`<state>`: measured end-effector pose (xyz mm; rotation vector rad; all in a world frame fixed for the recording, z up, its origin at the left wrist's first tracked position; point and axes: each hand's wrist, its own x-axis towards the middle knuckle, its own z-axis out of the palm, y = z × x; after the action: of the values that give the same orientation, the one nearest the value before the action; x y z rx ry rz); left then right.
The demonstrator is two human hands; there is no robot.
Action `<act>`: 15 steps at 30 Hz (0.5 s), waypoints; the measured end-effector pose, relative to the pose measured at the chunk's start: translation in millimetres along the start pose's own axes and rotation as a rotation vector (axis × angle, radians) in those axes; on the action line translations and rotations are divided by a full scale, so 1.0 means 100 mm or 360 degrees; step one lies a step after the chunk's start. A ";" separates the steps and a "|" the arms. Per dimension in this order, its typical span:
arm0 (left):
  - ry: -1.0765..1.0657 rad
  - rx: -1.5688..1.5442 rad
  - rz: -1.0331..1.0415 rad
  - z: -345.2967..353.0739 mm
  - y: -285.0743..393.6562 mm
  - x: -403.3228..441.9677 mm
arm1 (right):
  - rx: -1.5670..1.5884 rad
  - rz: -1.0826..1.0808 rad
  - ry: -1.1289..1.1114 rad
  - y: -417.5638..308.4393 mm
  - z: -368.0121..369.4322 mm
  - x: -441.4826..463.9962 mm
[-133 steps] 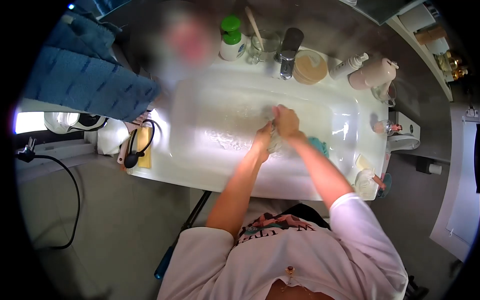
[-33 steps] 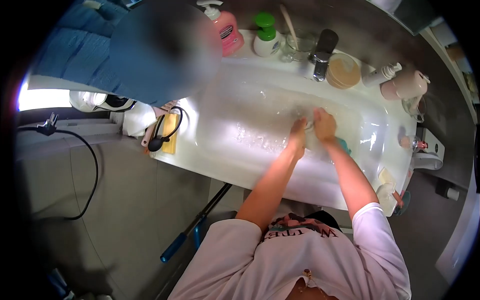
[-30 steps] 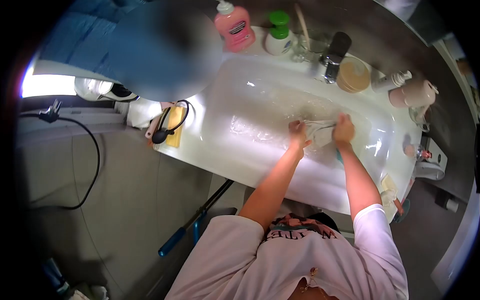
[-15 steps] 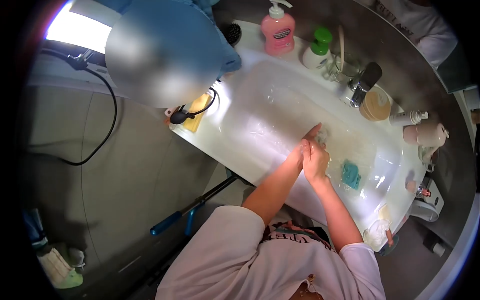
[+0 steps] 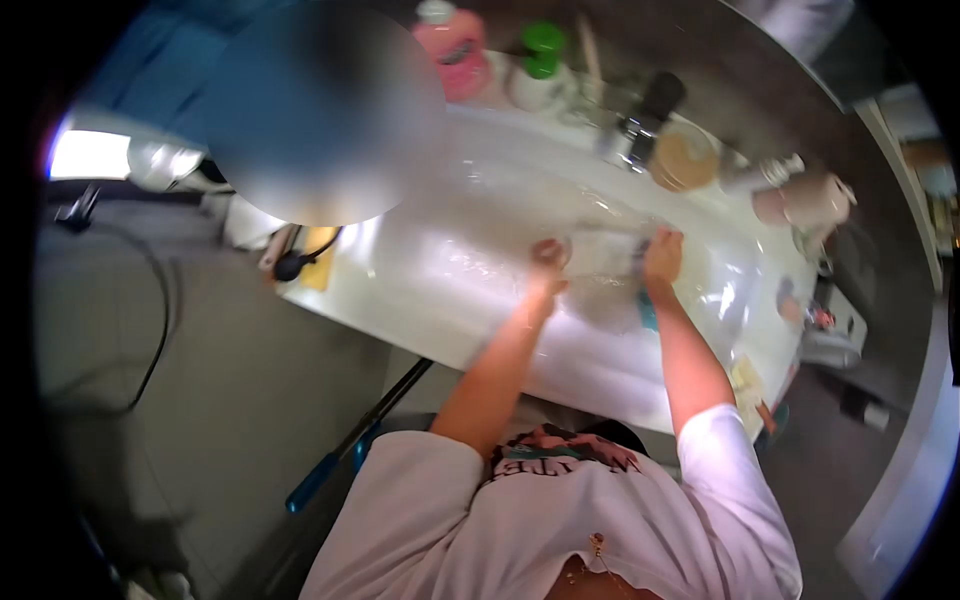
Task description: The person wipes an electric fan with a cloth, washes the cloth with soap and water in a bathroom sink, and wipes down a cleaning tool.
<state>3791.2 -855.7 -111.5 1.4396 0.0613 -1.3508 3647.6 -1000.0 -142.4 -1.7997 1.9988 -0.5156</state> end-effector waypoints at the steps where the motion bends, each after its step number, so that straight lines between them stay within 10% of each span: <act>1: 0.0035 0.0172 -0.0173 -0.04 0.06 -0.01 | -0.0036 0.0014 0.0072 0.15 0.07 0.03; 8: -0.0094 -0.0177 -0.0278 0.15 0.11 0.18 | 0.0696 -0.0262 -0.0679 -0.69 -0.02 -0.89; 11: -0.0886 -0.0816 -0.0293 -0.09 0.07 0.51 | 0.0717 -0.0590 -0.0393 -1.05 -0.30 -1.23; 15: -0.0963 -0.0882 -0.0326 -0.08 0.11 0.41 | 0.0509 -0.1285 -0.0200 -1.18 -0.45 -1.22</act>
<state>3818.1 -879.0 -135.6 0.5445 0.1749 -1.7202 3735.4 -891.0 -36.8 -2.2917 0.9652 -0.8619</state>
